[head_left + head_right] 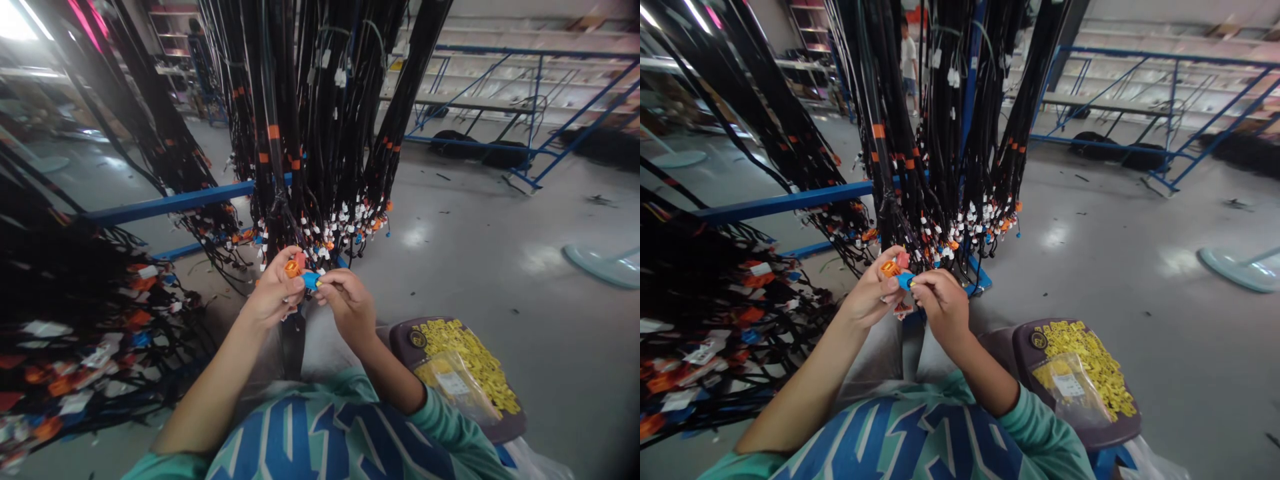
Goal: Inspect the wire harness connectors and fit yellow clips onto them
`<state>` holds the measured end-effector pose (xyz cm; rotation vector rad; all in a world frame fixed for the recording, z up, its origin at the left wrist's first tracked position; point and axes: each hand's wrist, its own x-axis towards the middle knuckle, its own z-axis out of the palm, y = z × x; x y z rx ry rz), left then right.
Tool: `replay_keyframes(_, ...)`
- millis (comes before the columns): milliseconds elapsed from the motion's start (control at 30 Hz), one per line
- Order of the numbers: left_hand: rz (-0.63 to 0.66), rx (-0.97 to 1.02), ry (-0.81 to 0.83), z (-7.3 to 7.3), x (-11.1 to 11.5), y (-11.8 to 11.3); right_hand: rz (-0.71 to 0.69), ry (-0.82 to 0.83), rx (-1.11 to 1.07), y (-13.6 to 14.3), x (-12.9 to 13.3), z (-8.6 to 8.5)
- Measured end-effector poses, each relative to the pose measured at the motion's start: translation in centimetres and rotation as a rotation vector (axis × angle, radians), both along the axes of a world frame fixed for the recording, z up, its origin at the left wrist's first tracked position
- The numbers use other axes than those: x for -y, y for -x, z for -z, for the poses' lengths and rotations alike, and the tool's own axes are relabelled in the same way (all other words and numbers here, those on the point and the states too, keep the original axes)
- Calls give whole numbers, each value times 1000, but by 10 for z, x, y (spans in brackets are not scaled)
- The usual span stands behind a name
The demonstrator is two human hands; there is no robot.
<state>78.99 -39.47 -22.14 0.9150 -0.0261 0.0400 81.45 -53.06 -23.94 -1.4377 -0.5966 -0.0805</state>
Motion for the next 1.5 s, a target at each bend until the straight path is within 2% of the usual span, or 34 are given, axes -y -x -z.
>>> replay_keyframes(100, 4, -1, -5, 0, 0, 0, 24, 26, 17, 0, 0, 0)
replay_keyframes(300, 24, 1, -1, 0, 1, 0, 20, -31, -5, 0, -4, -1)
replay_keyframes(500, 18, 0, 20, 0, 1, 1, 36, 12, 78, -1, -4, -5)
replay_keyframes(1133, 37, 3, 38, 0, 1, 0, 34, -14, 196, -5, -2, -5)
replay_keyframes(1367, 47, 9, 34, 1, 0, 1, 15, -19, 144, -6, -3, -4)
replay_keyframes(1500, 44, 2, 25, 0, 0, 1, -40, -107, -11, -7, -6, -1)
